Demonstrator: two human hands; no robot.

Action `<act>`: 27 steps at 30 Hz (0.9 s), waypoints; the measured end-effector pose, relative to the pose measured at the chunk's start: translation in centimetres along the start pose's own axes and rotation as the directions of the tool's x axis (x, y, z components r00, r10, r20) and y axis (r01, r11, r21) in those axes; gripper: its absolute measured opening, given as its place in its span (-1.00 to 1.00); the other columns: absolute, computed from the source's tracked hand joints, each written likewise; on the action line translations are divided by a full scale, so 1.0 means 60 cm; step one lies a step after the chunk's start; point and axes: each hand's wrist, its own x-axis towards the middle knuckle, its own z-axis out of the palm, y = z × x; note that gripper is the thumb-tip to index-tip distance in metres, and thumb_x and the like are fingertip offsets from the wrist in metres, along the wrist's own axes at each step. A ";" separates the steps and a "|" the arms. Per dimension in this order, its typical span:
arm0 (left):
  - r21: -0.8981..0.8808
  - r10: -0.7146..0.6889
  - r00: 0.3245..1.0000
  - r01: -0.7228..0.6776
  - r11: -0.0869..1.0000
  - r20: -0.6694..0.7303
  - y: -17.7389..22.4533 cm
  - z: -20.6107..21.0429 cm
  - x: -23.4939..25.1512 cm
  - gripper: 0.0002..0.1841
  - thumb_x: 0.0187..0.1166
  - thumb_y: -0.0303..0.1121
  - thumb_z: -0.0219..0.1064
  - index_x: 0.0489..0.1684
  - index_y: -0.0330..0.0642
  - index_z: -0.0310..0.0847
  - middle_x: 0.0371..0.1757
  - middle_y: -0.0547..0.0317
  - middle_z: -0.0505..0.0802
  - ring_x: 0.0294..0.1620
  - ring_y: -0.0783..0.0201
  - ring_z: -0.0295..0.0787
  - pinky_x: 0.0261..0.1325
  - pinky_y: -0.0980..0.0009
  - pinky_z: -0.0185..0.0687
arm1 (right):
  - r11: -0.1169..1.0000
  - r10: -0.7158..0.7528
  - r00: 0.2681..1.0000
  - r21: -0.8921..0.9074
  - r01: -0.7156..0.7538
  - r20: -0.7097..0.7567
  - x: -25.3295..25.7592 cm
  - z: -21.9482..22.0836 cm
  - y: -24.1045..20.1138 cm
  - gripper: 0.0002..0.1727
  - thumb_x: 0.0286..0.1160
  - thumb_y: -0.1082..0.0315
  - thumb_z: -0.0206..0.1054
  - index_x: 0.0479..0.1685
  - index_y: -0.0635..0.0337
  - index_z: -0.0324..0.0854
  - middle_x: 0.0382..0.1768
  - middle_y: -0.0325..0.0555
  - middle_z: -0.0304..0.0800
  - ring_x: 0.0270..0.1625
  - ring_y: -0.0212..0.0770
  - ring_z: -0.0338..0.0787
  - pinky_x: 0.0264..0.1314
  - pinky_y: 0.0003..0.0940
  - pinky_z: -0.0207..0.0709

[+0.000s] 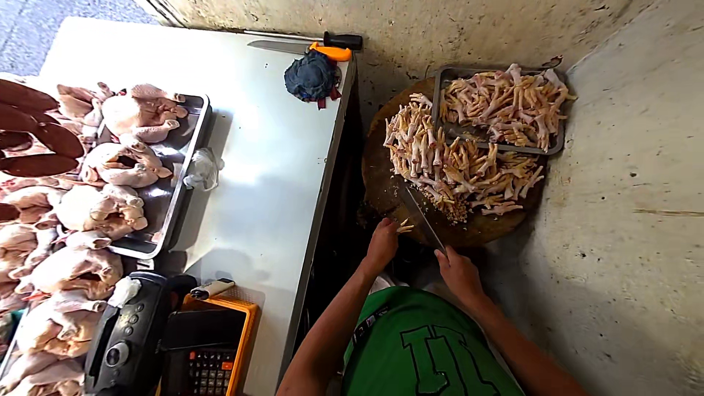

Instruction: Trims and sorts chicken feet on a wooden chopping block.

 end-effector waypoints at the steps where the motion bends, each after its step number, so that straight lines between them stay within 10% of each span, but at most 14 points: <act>1: 0.050 0.066 0.997 -0.067 0.996 0.028 -0.007 -0.006 0.004 -0.69 0.70 -0.53 0.14 0.25 -0.38 0.74 0.29 -0.30 0.75 0.39 -0.13 0.69 0.55 0.09 0.52 | 0.999 -0.034 0.998 0.022 0.036 -0.054 -0.008 -0.003 -0.001 -0.52 0.90 0.07 0.03 0.21 0.34 0.66 -0.23 0.25 0.84 -0.08 0.26 0.88 -0.02 0.20 0.66; 4: 0.155 0.189 0.978 -0.201 0.967 0.090 -0.021 -0.018 0.021 -0.67 0.71 -0.56 0.09 0.23 -0.38 0.75 0.29 -0.27 0.78 0.45 -0.17 0.65 0.59 0.06 0.46 | 0.987 -0.158 0.974 0.006 0.161 -0.163 -0.007 0.007 0.006 -0.51 0.87 0.10 0.06 0.09 0.43 0.70 -0.34 0.27 0.82 -0.19 0.27 0.87 -0.12 0.20 0.67; 8: 0.081 0.217 0.975 -0.220 0.972 0.045 -0.031 -0.022 0.026 -0.69 0.69 -0.56 0.12 0.23 -0.39 0.73 0.31 -0.27 0.77 0.43 -0.12 0.68 0.59 0.09 0.49 | 0.999 -0.033 0.990 -0.026 0.037 0.136 0.050 -0.006 0.025 -0.48 0.89 0.01 0.01 0.38 0.27 0.59 -0.06 0.27 0.84 0.09 0.26 0.84 0.19 0.26 0.61; 12: -0.280 -0.126 0.966 0.060 0.958 -0.225 -0.039 0.007 0.001 -0.73 0.64 -0.37 0.32 0.07 -0.44 0.66 -0.06 -0.17 0.80 -0.04 0.06 0.78 0.16 0.16 0.70 | 0.993 -0.035 0.998 0.114 0.030 0.046 0.053 -0.017 0.051 -0.47 0.86 0.00 0.09 0.26 0.34 0.65 -0.18 0.28 0.82 -0.02 0.25 0.84 0.13 0.28 0.61; 16: -0.466 -0.371 0.922 0.281 0.839 -0.113 -0.010 0.036 -0.008 -0.76 0.61 -0.29 0.37 -0.08 -0.34 0.65 -0.27 -0.02 0.78 -0.29 0.16 0.75 -0.09 0.17 0.70 | 0.987 -0.107 0.987 0.110 0.120 -0.121 0.005 0.015 0.061 -0.48 0.86 0.10 0.09 0.34 0.43 0.64 -0.27 0.36 0.83 -0.15 0.35 0.86 0.00 0.33 0.64; 20: -0.549 -0.472 0.876 0.349 0.760 -0.097 0.003 0.036 0.020 -0.82 0.62 -0.33 0.35 -0.13 -0.30 0.65 -0.31 0.03 0.79 -0.44 0.24 0.77 -0.25 0.27 0.75 | 0.999 0.018 0.999 -0.038 -0.017 0.026 0.004 0.001 0.037 -0.52 0.90 0.06 0.02 0.40 0.21 0.63 -0.14 0.24 0.87 0.00 0.27 0.88 0.07 0.26 0.64; 24: -0.539 -0.505 0.856 0.375 0.754 -0.112 0.004 0.035 0.023 -0.81 0.61 -0.32 0.37 -0.14 -0.31 0.65 -0.26 -0.01 0.78 -0.35 0.20 0.76 -0.17 0.23 0.72 | 0.997 -0.080 0.995 -0.024 0.079 -0.067 -0.010 0.003 0.007 -0.52 0.88 0.10 0.06 0.18 0.39 0.69 -0.24 0.30 0.85 -0.10 0.30 0.88 -0.03 0.25 0.65; 27: -0.535 -0.482 0.865 0.345 0.772 -0.139 0.001 0.042 0.020 -0.83 0.63 -0.32 0.35 -0.19 -0.28 0.64 -0.32 0.05 0.76 -0.40 0.24 0.74 -0.22 0.26 0.71 | 0.996 -0.019 0.998 -0.084 0.024 0.062 0.014 0.014 0.002 -0.51 0.91 0.06 -0.03 0.43 0.22 0.59 -0.08 0.22 0.87 0.07 0.25 0.88 0.13 0.21 0.66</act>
